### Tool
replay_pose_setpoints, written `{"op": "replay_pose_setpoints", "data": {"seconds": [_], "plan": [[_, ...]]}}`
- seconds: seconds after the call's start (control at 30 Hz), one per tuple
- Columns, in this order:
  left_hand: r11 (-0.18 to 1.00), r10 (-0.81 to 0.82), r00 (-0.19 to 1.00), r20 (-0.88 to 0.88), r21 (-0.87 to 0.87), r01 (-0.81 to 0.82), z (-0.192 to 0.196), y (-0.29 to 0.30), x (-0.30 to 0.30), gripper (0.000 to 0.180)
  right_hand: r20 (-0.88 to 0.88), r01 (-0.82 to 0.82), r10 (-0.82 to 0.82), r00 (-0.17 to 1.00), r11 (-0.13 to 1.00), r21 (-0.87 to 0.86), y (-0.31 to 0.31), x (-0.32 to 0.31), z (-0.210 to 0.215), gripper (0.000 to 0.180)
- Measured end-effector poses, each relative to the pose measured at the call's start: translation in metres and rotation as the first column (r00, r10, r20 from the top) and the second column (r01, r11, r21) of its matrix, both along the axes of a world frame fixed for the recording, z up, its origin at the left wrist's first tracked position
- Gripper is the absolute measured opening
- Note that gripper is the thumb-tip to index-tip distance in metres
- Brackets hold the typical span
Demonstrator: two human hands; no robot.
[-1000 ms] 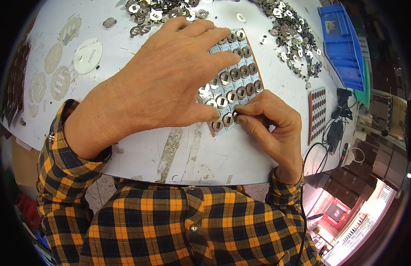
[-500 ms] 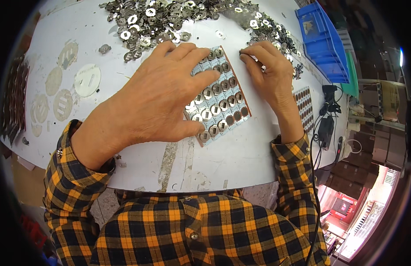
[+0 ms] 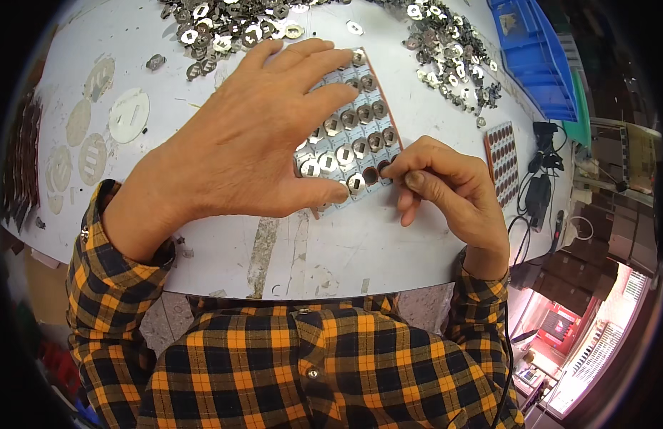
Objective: The recorder is picking up small metal components from a table and placing them into a grid-like tray.
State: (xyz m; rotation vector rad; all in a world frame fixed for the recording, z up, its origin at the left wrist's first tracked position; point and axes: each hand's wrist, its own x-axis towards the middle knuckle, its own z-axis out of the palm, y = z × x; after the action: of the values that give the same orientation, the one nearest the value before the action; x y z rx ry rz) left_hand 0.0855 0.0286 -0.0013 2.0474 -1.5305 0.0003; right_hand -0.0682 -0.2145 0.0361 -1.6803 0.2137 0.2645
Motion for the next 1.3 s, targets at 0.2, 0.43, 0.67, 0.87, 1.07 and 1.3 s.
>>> {"op": "replay_pose_setpoints", "data": {"seconds": [0.2, 0.43, 0.67, 0.87, 1.07, 1.3], "plan": [[1.0, 0.022, 0.997, 0.068, 0.013, -0.023, -0.005, -0.006, -0.004, 0.076, 0.065, -0.06, 0.08, 0.995, 0.962, -0.267, 0.01, 0.0, 0.0, 0.016], [1.0, 0.031, 0.998, 0.05, 0.001, -0.031, -0.005, -0.006, -0.005, 0.073, 0.057, 0.006, 0.012, 0.998, 0.953, -0.302, 0.013, -0.001, -0.004, 0.008], [0.999, 0.032, 0.999, 0.031, 0.001, -0.032, -0.004, -0.005, -0.005, 0.073, 0.231, -0.088, 0.261, 0.937, 0.818, -0.568, 0.016, 0.008, -0.008, 0.008], [0.998, 0.061, 0.997, 0.055, -0.013, -0.061, -0.005, -0.006, -0.007, 0.072, 0.193, 0.113, -0.023, 0.981, 0.874, -0.473, 0.032, -0.005, -0.014, 0.011], [0.997, 0.077, 0.997, 0.004, -0.024, -0.076, 0.0, -0.009, -0.011, 0.074, 0.282, 0.16, -0.027, 0.959, 0.873, -0.461, 0.036, -0.01, -0.019, 0.013], [0.997, 0.071, 0.997, -0.012, 0.02, -0.071, 0.003, -0.007, -0.009, 0.075, 0.241, 0.075, 0.037, 0.97, 0.895, -0.44, 0.024, -0.01, -0.014, 0.018]]}}
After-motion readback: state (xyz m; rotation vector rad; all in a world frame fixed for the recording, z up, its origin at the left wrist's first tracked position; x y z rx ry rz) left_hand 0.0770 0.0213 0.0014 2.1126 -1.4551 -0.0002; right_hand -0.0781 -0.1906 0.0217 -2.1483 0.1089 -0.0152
